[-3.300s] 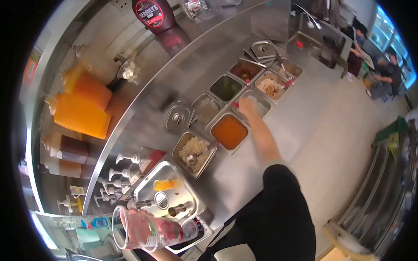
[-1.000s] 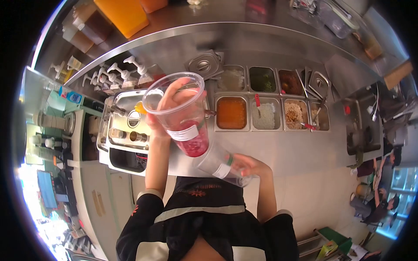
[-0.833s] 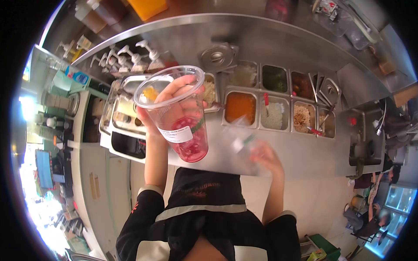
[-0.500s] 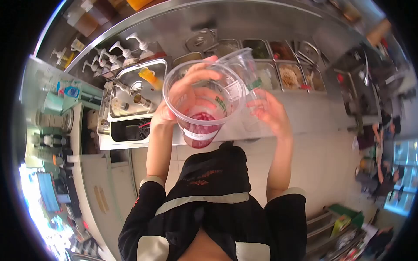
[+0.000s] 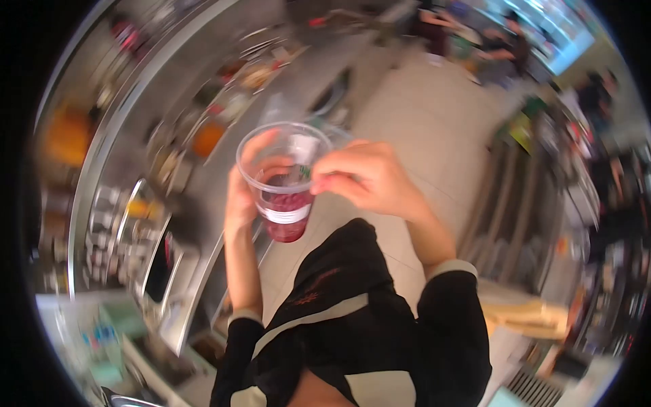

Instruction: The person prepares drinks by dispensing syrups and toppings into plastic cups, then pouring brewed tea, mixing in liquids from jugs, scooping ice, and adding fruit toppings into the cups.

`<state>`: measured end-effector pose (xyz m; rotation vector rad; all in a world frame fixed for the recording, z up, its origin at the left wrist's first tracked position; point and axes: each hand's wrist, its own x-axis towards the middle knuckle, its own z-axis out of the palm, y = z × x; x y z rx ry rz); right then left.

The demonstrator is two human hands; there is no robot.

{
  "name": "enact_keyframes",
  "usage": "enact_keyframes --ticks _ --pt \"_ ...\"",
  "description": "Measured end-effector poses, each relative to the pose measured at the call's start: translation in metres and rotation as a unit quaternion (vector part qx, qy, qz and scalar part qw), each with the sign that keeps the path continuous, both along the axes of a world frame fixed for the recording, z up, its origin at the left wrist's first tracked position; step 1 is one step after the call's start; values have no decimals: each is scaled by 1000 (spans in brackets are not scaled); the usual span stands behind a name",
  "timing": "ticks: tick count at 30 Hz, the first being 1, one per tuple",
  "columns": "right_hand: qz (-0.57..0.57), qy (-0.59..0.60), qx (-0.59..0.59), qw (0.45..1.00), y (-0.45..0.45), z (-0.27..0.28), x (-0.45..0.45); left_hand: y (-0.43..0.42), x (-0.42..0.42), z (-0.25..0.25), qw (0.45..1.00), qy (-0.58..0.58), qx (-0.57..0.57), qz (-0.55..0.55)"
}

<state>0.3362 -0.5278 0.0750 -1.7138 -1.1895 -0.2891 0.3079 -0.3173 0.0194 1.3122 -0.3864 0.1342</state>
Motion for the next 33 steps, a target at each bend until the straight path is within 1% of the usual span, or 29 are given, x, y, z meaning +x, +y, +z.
enact_keyframes --ticks 1,2,3,4,5,6,7,8,9,10,11,12,14,15,16,17,18,19,20,22,23,24,26,28,29,30,31,32,33 --pt "-39 3 7 999 -22 -3 -11 -13 -2 -3 999 11 23 36" --pt "-149 -13 5 989 -82 0 -35 -60 16 -5 999 1 36 1" --pt "-211 60 13 975 -111 -1 -49 -66 17 -18 998 9 56 33" --pt "-250 136 36 958 -134 0 -72 -61 7 -36 992 18 90 81" --pt "-313 124 37 941 -164 -4 -97 -58 3 -60 984 38 122 127" --pt "-404 163 57 898 -193 -4 -118 -54 -4 -84 974 70 145 162" --pt "-477 205 82 851 -224 -8 -131 -52 -16 -108 965 120 144 181" --pt "-537 170 92 821 -259 -18 -141 -50 -30 -131 952 163 168 196" --pt "-587 136 102 791 -301 -24 -148 -48 -40 -164 956 186 152 167" --pt "-652 79 83 749 -335 -23 -155 -38 -53 -201 947 233 162 150" --pt "-716 43 37 696 -359 -34 -166 -28 -68 -227 943 249 179 131" --pt "-763 -8 31 645 -386 -37 -173 -31 -87 -251 934 274 171 155" --pt "-825 -75 -28 559 -452 -52 -202 -59 -136 -239 887 372 192 193" --pt "-869 -110 -85 475 -490 -69 -214 -73 -153 -239 887 376 187 194" --pt "-880 -106 -95 454 -516 -79 -229 -84 -169 -239 883 390 145 216" --pt "-897 -94 -95 421 -541 -93 -243 -93 -184 -239 876 404 103 241" --pt "-925 -57 -104 361 -564 -104 -255 -102 -193 -237 871 410 101 251" --pt "-934 -22 -88 346 -566 -100 -264 -111 -199 -232 877 396 87 257" --pt "-945 49 -50 319 -583 -109 -274 -119 -205 -227 880 384 71 269" --pt "-967 103 -89 217 -620 -138 -295 -129 -207 -205 900 350 54 252" --pt "-968 122 -89 202 -629 -146 -299 -129 -203 -196 913 307 86 256" --pt "-968 118 -89 204 -628 -151 -303 -134 -199 -177 924 282 87 243" --pt "-967 81 -83 229 -616 -150 -313 -135 -190 -135 930 259 81 248" --pt "-965 53 -58 249 -602 -143 -314 -131 -189 -84 944 199 74 252" --pt "-962 56 -47 263 -593 -138 -309 -126 -190 -67 946 177 87 258" --pt "-959 88 -55 265 -575 -135 -293 -118 -194 -50 949 165 91 253" --pt "-943 95 -93 306 -566 -149 -282 -110 -200 -29 950 143 88 263" --pt "-910 101 -155 371 -552 -167 -260 -102 -207 -8 952 123 90 265" --pt "-868 104 -210 439 -536 -184 -238 -88 -218 3 951 125 77 271"
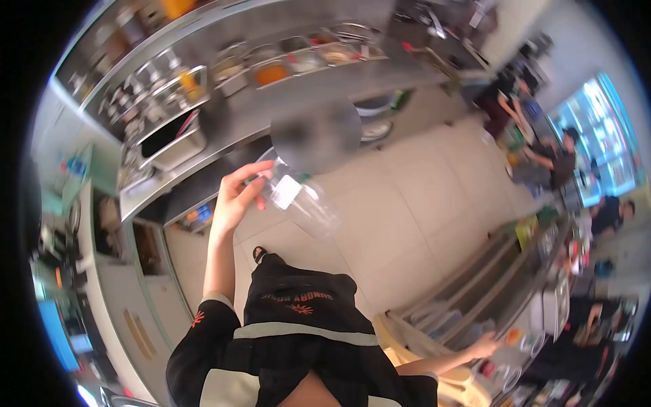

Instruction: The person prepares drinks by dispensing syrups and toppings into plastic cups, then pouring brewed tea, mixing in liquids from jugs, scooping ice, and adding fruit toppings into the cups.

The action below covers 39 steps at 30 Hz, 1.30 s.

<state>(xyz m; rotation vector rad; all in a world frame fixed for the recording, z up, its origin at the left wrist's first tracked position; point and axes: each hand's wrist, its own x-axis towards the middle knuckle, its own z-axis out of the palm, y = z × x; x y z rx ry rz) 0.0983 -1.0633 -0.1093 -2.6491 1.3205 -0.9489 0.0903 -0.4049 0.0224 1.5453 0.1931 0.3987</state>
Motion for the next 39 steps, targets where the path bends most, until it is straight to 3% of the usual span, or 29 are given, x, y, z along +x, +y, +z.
enact_keyframes --ticks 1,2,3,4,6,8,9,12,13,14,15,16,17,18,19,21,23,25,27,32,33,37,39 --pt "112 74 -5 991 23 -24 24 13 -7 8 1000 2 -10 0" --pt "246 81 193 946 55 -50 57 29 -17 21 1000 1 -8 23" --pt "361 91 383 846 99 -64 93 46 -26 32 1000 8 10 10" --pt "424 203 394 790 182 -40 113 66 -34 38 999 15 30 -5" --pt "564 254 361 698 341 9 138 105 -49 40 997 14 79 -4" --pt "702 165 432 542 480 43 133 137 -72 52 992 51 113 -17" --pt "757 149 445 455 545 68 121 159 -81 50 975 -31 216 -46" --pt "871 37 449 196 700 126 67 206 -107 39 958 -55 259 -108" --pt "872 35 453 182 731 134 59 219 -116 38 955 -41 263 -132" --pt "923 82 357 118 760 139 54 233 -124 37 952 -76 275 -114" --pt "958 127 251 55 785 143 48 247 -136 33 954 -38 286 -82" --pt "958 124 253 48 807 147 41 262 -144 26 949 -88 300 25" --pt "957 104 258 82 828 150 36 276 -150 20 931 -139 312 129" --pt "953 87 264 119 848 152 33 288 -159 12 931 -93 293 197" --pt "953 88 265 115 868 152 31 301 -167 4 928 -46 266 258" --pt "951 58 267 143 908 152 31 320 -168 3 921 43 229 311" --pt "956 83 255 118 949 152 34 354 -166 -24 921 92 253 282" --pt "962 108 239 74 987 156 40 387 -161 -35 942 81 148 289" --pt "964 152 206 68 1026 168 64 424 -156 -27 910 142 161 354" --pt "948 138 186 219 1168 167 170 539 -125 -39 841 191 228 452" --pt "947 121 171 245 1205 154 193 570 -118 -59 834 174 293 434" --pt "921 -34 152 357 1354 109 213 666 -45 -82 819 192 356 408" --pt "890 29 21 454 1407 102 207 706 -12 -102 797 191 395 414"
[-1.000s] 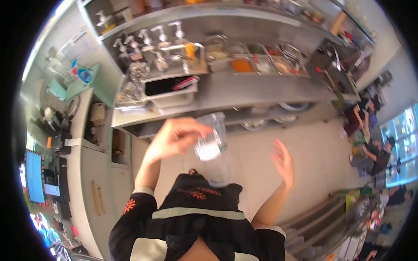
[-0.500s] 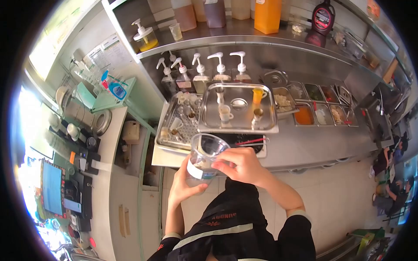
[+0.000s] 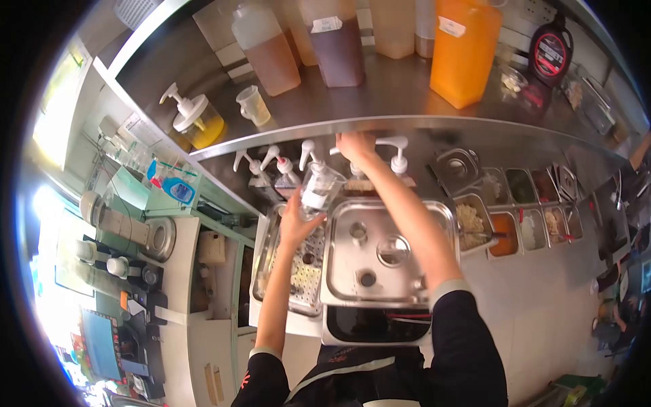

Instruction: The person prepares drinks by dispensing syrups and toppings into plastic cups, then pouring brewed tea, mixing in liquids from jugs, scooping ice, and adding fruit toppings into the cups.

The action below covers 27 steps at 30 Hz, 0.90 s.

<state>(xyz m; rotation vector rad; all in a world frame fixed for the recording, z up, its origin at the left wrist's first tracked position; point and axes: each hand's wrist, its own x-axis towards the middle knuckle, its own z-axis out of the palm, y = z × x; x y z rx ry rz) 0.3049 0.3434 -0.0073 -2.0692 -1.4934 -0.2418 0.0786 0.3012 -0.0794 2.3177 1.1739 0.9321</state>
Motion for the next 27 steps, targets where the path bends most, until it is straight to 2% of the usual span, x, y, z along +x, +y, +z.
enact_keyframes --ticks 1,2,4,6,8,9,10,11,12,15,16,18,19,20,22,23,25,27 --pt "-38 9 -21 999 13 5 -2 14 14 -5 1000 0 -8 -4" --pt "-50 83 -55 994 16 5 0 26 26 -12 999 -33 25 -22" --pt "-4 95 49 994 41 -30 15 38 43 -14 998 -56 30 -30" --pt "0 72 26 997 40 -51 18 45 48 -16 997 -70 18 -33" --pt "15 127 -99 987 30 -39 17 47 52 -20 995 -88 6 -38" --pt "10 129 -105 986 29 -38 18 47 52 -21 995 -82 49 -28" --pt "21 141 -160 977 27 -37 18 45 49 -21 993 -75 92 -19" --pt "32 156 -214 964 26 -40 15 43 47 -20 995 -79 61 -30" --pt "29 163 -219 962 26 -50 14 45 45 -24 995 -73 55 -33" --pt "38 114 -160 980 37 -71 22 44 40 -29 994 -83 55 -35" --pt "32 115 -158 980 36 -55 20 46 41 -28 994 -83 55 -41" --pt "38 18 -88 995 30 -32 20 46 40 -27 994 -88 56 -40" --pt "49 16 -31 998 29 -33 20 44 39 -28 994 -89 50 -42" --pt "48 13 -35 998 28 -37 19 45 40 -28 994 -88 54 -41" --pt "22 -30 69 997 29 -52 16 48 40 -28 994 -89 60 -33" --pt "28 -33 69 997 29 -57 17 49 40 -28 993 -92 65 -40" --pt "53 115 -105 986 26 -64 19 49 39 -27 992 -99 62 -47" --pt "43 139 -130 981 27 -60 17 51 37 -27 993 -89 66 -49"
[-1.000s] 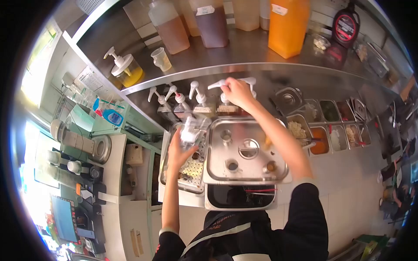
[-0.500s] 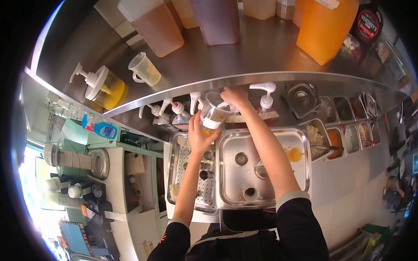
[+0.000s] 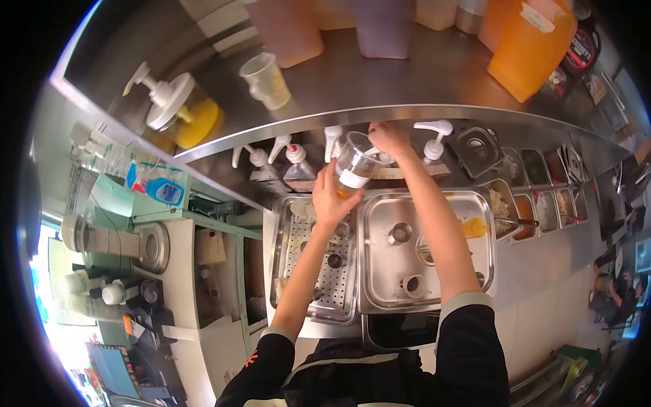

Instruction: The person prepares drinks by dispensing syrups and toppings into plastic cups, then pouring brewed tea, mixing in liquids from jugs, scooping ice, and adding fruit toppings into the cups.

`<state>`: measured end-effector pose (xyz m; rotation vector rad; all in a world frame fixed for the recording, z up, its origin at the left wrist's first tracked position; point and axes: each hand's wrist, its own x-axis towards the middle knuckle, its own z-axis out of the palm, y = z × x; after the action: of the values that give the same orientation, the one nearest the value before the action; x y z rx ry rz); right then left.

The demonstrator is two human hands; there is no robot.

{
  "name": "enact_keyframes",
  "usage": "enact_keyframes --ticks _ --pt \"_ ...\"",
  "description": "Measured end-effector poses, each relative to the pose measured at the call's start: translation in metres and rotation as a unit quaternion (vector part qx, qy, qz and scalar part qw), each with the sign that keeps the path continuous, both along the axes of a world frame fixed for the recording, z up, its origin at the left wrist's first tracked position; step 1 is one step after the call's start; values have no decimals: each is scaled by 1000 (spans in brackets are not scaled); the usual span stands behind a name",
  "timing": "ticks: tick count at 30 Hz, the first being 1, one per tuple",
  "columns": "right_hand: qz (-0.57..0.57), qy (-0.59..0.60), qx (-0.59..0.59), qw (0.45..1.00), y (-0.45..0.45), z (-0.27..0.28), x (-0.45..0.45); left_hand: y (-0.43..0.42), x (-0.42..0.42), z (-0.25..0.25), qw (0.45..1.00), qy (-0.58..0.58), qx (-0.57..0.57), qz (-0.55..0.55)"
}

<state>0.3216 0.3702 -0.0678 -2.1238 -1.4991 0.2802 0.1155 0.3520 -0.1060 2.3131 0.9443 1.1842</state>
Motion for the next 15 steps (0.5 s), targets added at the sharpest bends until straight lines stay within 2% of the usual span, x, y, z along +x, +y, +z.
enact_keyframes --ticks 1,3,4,5,6,7,9,10,11,12,13,14,15 --pt "-14 19 -33 999 -1 1 2 0 -2 -1 1000 -4 -7 -6" --pt "5 55 89 994 1 3 9 -3 -14 1 991 -23 -127 -40" --pt "-14 -102 147 984 -3 12 4 -4 -25 -1 986 -30 -157 -52" --pt "-58 -218 264 938 -8 18 -4 -8 -40 -6 979 -37 -188 -64" --pt "-46 -176 296 938 -15 31 -13 -16 -63 2 971 -23 -224 -74" --pt "-87 -127 310 938 -24 48 -39 -19 -88 -8 977 -52 -182 -94" --pt "-31 -160 389 907 -37 66 -77 -30 -148 -23 956 -140 -248 -71" --pt "24 -170 384 907 -43 72 -100 -34 -179 -43 947 -198 -244 -69" --pt "78 -179 380 904 -44 74 -123 -43 -211 -37 939 -218 -263 -39" --pt "172 -173 385 890 -39 69 -148 -55 -236 -24 902 -301 -310 -17" --pt "261 -165 388 868 -31 62 -173 -59 -270 -36 919 -276 -280 38" --pt "331 -199 385 838 -19 39 -197 -68 -290 -28 893 -331 -299 67" --pt "404 -201 258 854 -15 26 -223 -75 -306 -14 891 -348 -272 104"
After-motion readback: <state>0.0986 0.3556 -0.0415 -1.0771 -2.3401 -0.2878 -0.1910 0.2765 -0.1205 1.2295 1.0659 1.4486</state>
